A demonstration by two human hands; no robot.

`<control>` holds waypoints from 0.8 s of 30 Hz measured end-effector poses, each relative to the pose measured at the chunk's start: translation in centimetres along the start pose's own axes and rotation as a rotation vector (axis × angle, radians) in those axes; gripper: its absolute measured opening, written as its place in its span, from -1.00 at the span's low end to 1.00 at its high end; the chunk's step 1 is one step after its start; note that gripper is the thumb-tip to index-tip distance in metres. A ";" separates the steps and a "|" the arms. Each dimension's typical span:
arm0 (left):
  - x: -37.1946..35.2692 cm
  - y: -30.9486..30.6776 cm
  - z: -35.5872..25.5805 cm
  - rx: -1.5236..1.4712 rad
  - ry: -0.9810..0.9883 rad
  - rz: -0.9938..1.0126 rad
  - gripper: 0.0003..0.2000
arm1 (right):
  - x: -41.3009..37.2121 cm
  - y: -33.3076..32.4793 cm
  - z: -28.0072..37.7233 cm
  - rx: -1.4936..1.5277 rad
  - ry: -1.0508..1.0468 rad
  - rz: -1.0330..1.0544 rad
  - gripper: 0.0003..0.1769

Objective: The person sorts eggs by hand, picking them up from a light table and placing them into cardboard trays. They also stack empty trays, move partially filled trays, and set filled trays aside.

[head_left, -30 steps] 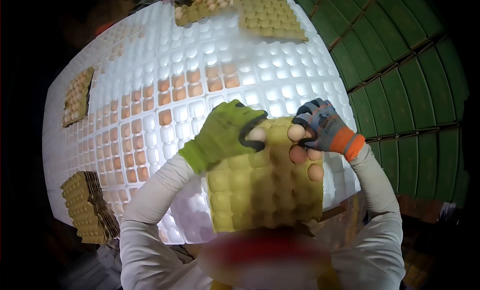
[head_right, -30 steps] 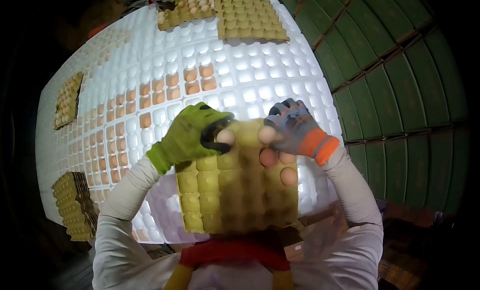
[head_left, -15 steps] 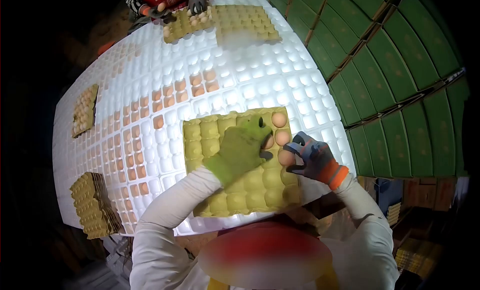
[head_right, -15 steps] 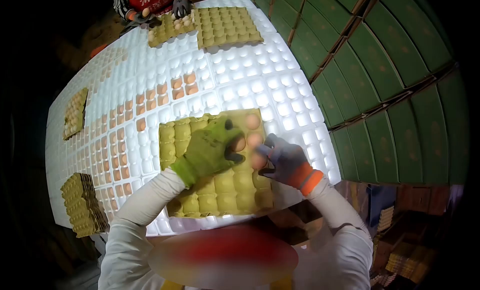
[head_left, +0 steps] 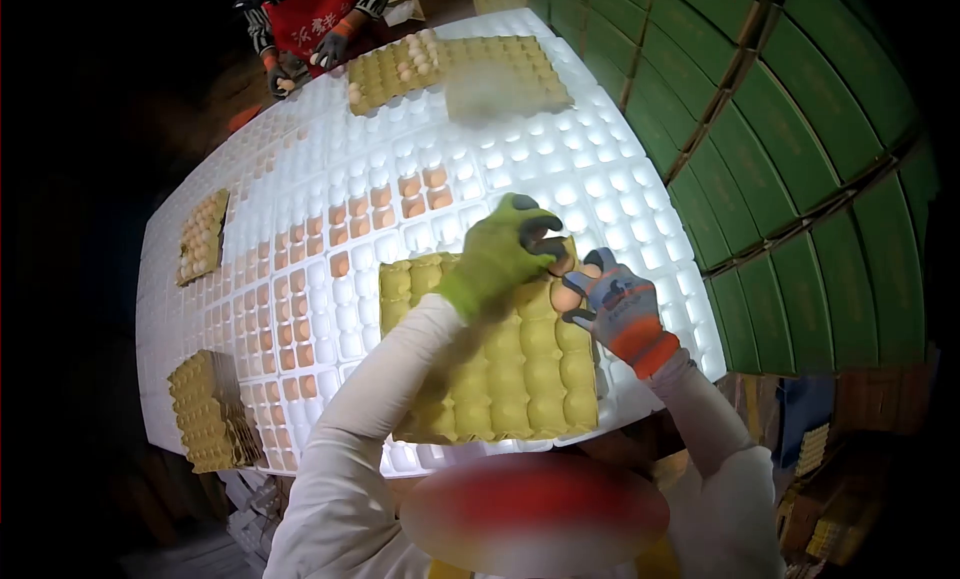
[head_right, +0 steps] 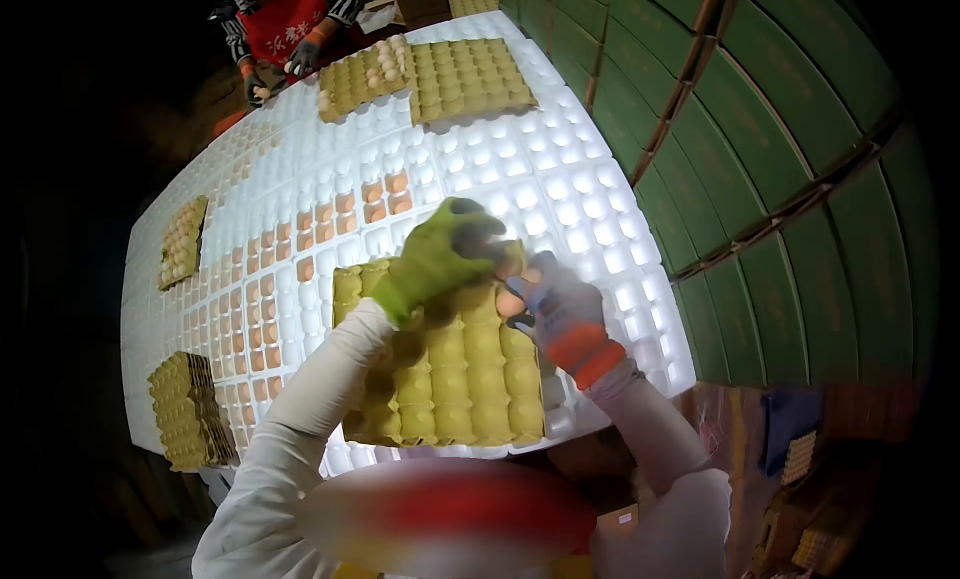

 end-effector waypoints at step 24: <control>14.0 -14.1 22.9 0.795 -0.475 -0.017 -0.60 | 29.9 15.8 -7.8 -0.010 0.309 0.203 -0.31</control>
Point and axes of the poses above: each hand's wrist, its own x-axis towards the middle knuckle, its own y-axis out of the palm, z = x × y, the point moved 10 cm from there along x, towards the middle knuckle, and after that the axes turned 10 degrees about -x, right-handed, at the moved point
